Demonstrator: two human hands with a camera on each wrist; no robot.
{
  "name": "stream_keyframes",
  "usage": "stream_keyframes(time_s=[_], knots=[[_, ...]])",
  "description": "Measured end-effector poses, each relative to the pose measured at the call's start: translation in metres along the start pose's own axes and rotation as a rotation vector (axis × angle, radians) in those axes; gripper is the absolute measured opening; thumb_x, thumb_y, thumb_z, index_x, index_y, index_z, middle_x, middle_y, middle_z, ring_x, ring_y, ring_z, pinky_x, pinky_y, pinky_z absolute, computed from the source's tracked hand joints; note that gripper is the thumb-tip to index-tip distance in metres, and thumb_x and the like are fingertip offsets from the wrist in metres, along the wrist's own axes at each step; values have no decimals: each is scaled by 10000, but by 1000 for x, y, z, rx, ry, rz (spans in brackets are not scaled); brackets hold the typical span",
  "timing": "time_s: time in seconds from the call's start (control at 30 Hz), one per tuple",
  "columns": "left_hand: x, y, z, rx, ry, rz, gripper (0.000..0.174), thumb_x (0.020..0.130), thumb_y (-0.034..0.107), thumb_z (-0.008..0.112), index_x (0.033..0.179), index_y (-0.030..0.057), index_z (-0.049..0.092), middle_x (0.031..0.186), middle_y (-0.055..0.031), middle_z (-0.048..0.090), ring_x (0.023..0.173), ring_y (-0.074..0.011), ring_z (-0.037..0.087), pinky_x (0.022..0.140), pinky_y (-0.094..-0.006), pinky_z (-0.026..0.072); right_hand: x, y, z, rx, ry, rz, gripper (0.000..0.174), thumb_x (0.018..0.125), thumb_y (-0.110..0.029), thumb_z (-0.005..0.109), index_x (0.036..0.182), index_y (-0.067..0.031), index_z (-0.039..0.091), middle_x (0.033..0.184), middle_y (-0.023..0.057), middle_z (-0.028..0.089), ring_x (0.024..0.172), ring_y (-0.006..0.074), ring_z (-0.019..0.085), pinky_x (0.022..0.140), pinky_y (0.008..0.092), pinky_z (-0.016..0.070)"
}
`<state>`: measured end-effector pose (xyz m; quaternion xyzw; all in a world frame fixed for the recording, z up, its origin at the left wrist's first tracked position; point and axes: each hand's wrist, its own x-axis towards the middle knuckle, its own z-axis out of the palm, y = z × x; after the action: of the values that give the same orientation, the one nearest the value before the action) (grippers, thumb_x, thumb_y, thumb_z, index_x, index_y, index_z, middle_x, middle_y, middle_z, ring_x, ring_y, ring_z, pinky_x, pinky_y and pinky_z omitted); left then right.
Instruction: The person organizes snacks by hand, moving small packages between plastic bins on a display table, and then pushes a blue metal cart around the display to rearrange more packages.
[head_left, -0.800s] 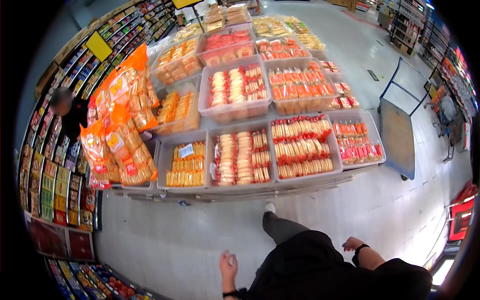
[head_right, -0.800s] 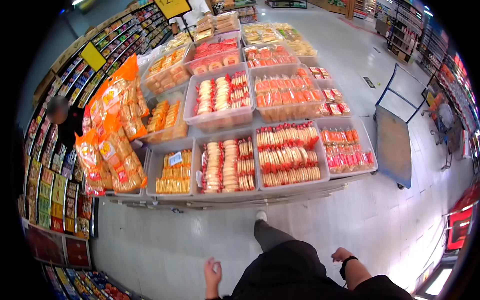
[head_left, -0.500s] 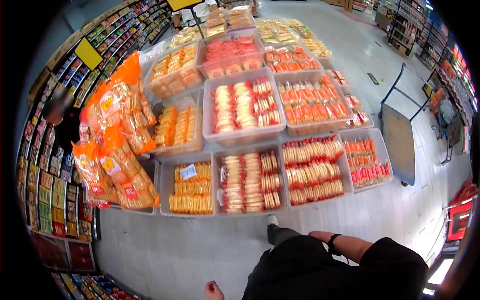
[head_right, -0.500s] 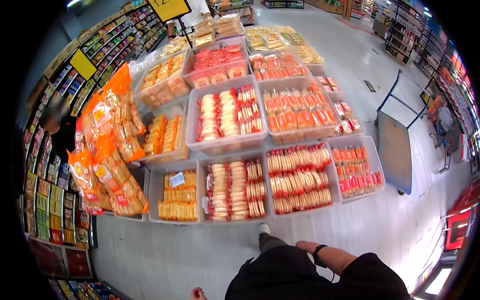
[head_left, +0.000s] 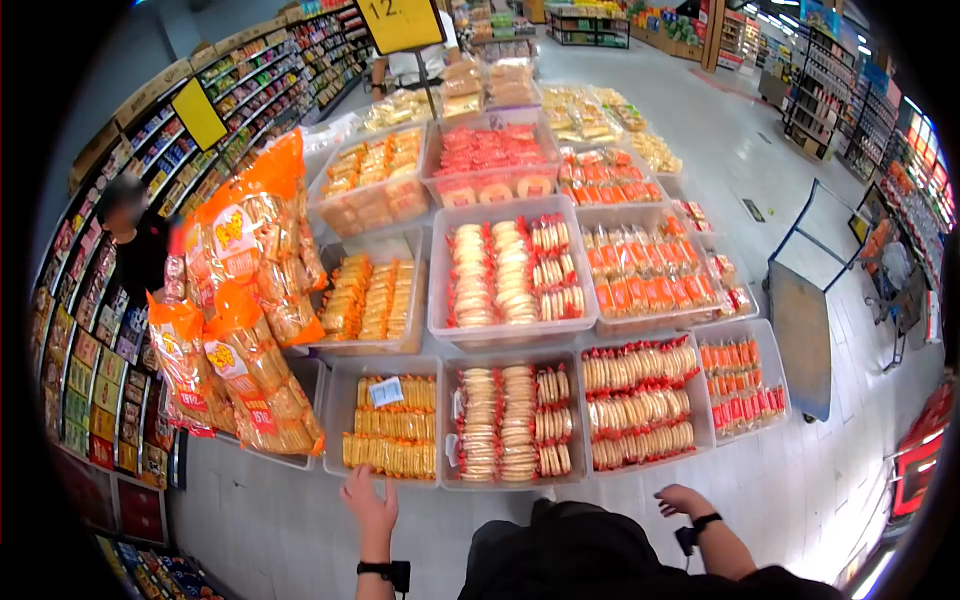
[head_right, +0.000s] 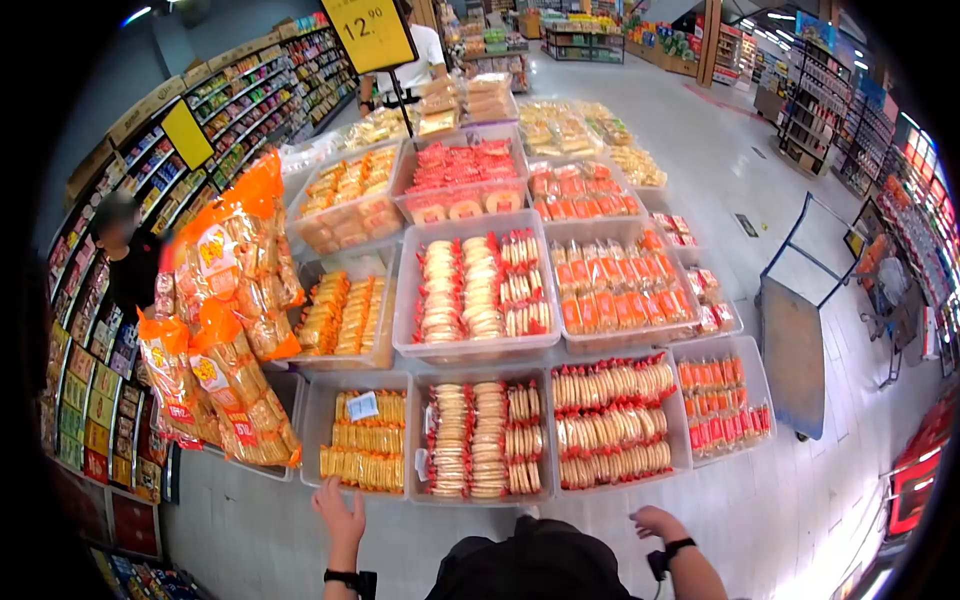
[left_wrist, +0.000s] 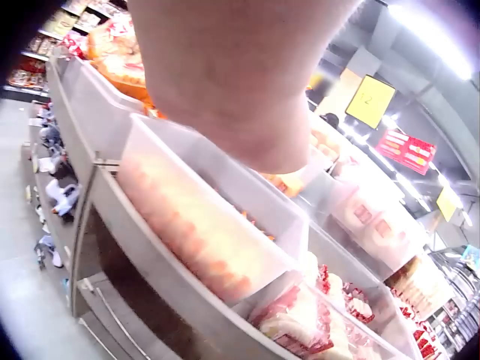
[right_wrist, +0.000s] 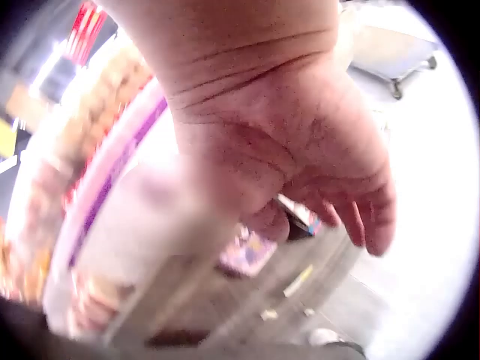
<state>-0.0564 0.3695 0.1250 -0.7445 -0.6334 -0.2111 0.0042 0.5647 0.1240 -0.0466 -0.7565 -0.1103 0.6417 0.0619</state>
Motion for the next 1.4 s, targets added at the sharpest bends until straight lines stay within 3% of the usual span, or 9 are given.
stream_keyframes(time_s=[0.07, 0.3, 0.43, 0.57, 0.73, 0.87, 0.97, 1.07, 1.4], knots=[[22, -3, 19, 68, -25, -92, 569, 896, 321, 641, 1345, 0, 506, 1364, -228, 520, 1318, -403, 443, 1122, -639, 216, -13, 27, -48, 166, -47, -146, 384, 979, -280, 575, 1195, 35, 605, 1085, 154, 683, 955, 263, 681, 775, 422, 601], [34, -23, 68, 127, -164, -112, 587, 954, 395, 541, 1397, 12, 496, 1412, -250, 486, 1385, -424, 370, 1153, -698, 125, -91, 82, -165, 457, 760, -307, 338, 906, -177, 600, 1188, 0, 540, 784, 147, 639, 569, 241, 631, 453, 403, 505], [34, -43, 82, 109, -114, -71, 565, 947, 424, 537, 1355, 34, 552, 1362, -264, 515, 1373, -446, 369, 1155, -700, 103, -95, 78, -212, -119, 1255, -673, 349, 857, -45, 596, 1200, -36, 532, 857, 111, 613, 767, 219, 647, 594, 351, 528], [28, -48, 97, 137, -72, -39, 549, 930, 449, 543, 1290, 38, 599, 1256, -259, 571, 1340, -444, 402, 1151, -696, 97, -162, -41, -189, 115, 961, -1139, 365, 862, 40, 570, 1219, -34, 545, 903, 78, 627, 811, 164, 620, 663, 306, 507], [34, -45, 83, 170, -216, -4, 537, 935, 478, 518, 1262, 63, 613, 1200, -241, 615, 1251, -423, 486, 1159, -678, 88, -192, -149, -84, -80, 899, -1146, 220, 875, -84, 627, 1087, -28, 624, 792, 96, 664, 726, 152, 629, 645, 329, 514], [41, -68, 113, 176, -150, 256, 556, 943, 458, 487, 1344, 82, 567, 1353, -224, 555, 1363, -413, 425, 1131, -692, 197, -134, -155, 16, -389, 742, -920, 348, 955, -352, 596, 837, -45, 709, 764, 161, 687, 679, 327, 657, 674, 438, 522], [63, -50, 73, 105, -513, 353, 509, 947, 446, 497, 1307, 104, 608, 1319, -225, 568, 1337, -425, 440, 1124, -644, 258, -90, -151, 75, -520, 781, -815, 506, 979, -496, 483, 861, -79, 744, 815, 174, 725, 786, 387, 700, 749, 514, 535], [49, -56, 85, 18, -250, 369, 483, 958, 460, 492, 1277, 124, 633, 1282, -197, 580, 1285, -410, 478, 1093, -609, 319, -106, -162, 99, -755, 913, -629, 603, 963, -549, 421, 874, -53, 752, 827, 190, 726, 814, 397, 711, 760, 516, 559], [58, -36, 54, 56, -633, 65, 589, 980, 556, 452, 1472, 233, 475, 1540, -108, 416, 1482, -320, 286, 1187, -575, 246, -72, -179, 97, -686, 874, -660, 490, 925, -410, 490, 949, 15, 732, 986, 292, 693, 964, 465, 664, 896, 530, 521]])
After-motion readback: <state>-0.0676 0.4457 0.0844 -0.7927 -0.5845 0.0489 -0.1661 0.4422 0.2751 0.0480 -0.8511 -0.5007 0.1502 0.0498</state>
